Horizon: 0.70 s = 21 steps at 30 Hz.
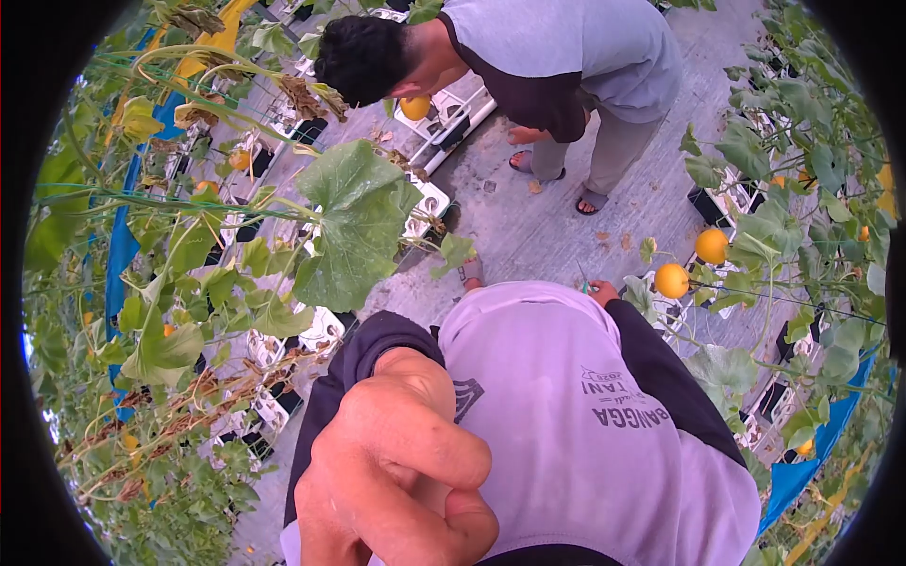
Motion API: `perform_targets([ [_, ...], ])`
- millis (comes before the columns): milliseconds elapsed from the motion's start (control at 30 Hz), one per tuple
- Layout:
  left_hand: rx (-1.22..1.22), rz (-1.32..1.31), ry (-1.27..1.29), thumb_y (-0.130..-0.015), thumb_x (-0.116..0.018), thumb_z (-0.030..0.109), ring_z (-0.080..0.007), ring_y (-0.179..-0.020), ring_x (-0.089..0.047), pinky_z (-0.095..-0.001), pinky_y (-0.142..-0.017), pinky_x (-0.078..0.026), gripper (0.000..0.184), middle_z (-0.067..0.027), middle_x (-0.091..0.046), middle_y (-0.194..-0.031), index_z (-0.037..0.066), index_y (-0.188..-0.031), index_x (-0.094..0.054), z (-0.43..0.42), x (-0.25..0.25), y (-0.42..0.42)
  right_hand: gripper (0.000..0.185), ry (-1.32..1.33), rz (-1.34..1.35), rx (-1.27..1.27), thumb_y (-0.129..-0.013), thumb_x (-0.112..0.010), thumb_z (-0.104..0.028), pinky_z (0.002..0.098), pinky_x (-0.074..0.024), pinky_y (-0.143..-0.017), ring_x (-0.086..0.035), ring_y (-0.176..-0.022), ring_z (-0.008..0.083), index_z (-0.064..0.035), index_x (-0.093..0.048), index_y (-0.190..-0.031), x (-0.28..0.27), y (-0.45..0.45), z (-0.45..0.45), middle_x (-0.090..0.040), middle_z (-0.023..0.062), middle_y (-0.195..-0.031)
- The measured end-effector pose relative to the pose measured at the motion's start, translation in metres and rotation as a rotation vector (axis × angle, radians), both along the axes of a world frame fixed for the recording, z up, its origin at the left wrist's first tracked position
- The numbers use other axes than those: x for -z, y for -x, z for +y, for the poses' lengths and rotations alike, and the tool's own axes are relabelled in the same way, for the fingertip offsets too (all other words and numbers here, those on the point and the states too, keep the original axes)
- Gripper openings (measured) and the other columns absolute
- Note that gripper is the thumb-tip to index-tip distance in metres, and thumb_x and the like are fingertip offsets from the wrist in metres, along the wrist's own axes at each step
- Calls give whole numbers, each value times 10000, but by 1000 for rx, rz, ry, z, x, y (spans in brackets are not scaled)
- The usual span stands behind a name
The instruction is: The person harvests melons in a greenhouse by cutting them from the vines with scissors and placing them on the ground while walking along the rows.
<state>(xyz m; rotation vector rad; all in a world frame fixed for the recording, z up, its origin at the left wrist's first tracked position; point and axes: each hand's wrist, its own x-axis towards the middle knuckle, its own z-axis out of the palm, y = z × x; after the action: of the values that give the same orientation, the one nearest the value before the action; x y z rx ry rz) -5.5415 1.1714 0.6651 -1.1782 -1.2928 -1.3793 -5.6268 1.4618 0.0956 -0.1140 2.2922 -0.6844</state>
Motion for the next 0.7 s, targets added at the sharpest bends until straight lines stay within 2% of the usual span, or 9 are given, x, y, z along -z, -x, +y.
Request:
perform_targets([
  [200, -114, -12, -35, -768, -673, 243, -131, -436, -412, -226, -333, -282, 257, -12, -440, -742, 97, -814, -466, 2, 99, 35, 394, 20, -24, -19, -726, -624, -343, 350, -460, -845, -599, -946, 306, -85, -636, -1023, -6, 1, -5, -623, 184, -981],
  [300, -339, -898, 391, -693, -697, 197, -232, -591, -548, -308, -517, -424, 226, -54, -545, -695, 70, -803, -545, -7, 198, 39, 393, 23, -62, 49, -720, -627, -327, 350, -459, -843, -597, -953, 309, -75, -633, -1022, -3, 1, -6, -623, 186, -982],
  [367, -355, -1168, 699, -739, -666, 240, -227, -702, -574, -337, -666, -447, 231, -62, -577, -761, 59, -841, -564, -29, 292, 34, 394, 40, -44, 36, -721, -628, -328, 350, -460, -840, -600, -944, 309, -74, -633, -1021, 3, -1, -4, -623, 187, -979],
  [433, -198, -1596, 598, -822, -591, 191, -149, -721, -566, -297, -689, -455, 190, -57, -582, -822, 22, -908, -576, -56, 414, -11, 391, 55, 23, 9, -719, -633, -325, 350, -468, -824, -608, -918, 308, -75, -633, -1019, 4, -3, -3, -626, 188, -962],
  [500, 102, -2074, 200, -838, -570, 241, -138, -799, -578, -300, -769, -455, 249, -83, -606, -943, 17, -948, -579, -82, 510, -58, 388, 76, 15, 5, -718, -634, -324, 351, -470, -818, -609, -914, 307, -79, -634, -1019, 10, -3, 1, -629, 186, -954],
  [567, -56, -2368, -680, -800, -591, 261, -160, -859, -591, -296, -770, -463, 283, -105, -611, -1016, 14, -939, -597, -97, 507, -83, 385, 102, 15, 3, -717, -636, -322, 352, -473, -812, -611, -909, 305, -83, -634, -1019, 15, -1, 1, -631, 185, -946],
  [633, -355, -2326, 492, -743, -626, 296, -172, -883, -594, -296, -760, -473, 330, -108, -625, -985, 40, -950, -609, -126, 544, -103, 377, 62, -34, 11, -718, -635, -318, 356, -475, -806, -612, -906, 304, -96, -636, -1022, 14, -3, 3, -634, 181, -938],
  [667, -350, -2329, 489, -743, -626, 296, -172, -883, -594, -296, -760, -473, 330, -108, -625, -985, 40, -950, -609, -129, 543, -107, 368, 56, 35, -22, -722, -633, -318, 354, -476, -806, -615, -899, 303, -103, -639, -1021, 10, -5, 4, -638, 175, -931],
  [700, -386, -2309, 853, -696, -656, 325, -205, -883, -607, -316, -770, -477, 358, -117, -638, -941, 57, -930, -616, -131, 543, -110, 368, 52, 36, -25, -722, -633, -318, 354, -476, -806, -615, -899, 303, -103, -639, -1021, 6, -5, 4, -638, 175, -931],
])
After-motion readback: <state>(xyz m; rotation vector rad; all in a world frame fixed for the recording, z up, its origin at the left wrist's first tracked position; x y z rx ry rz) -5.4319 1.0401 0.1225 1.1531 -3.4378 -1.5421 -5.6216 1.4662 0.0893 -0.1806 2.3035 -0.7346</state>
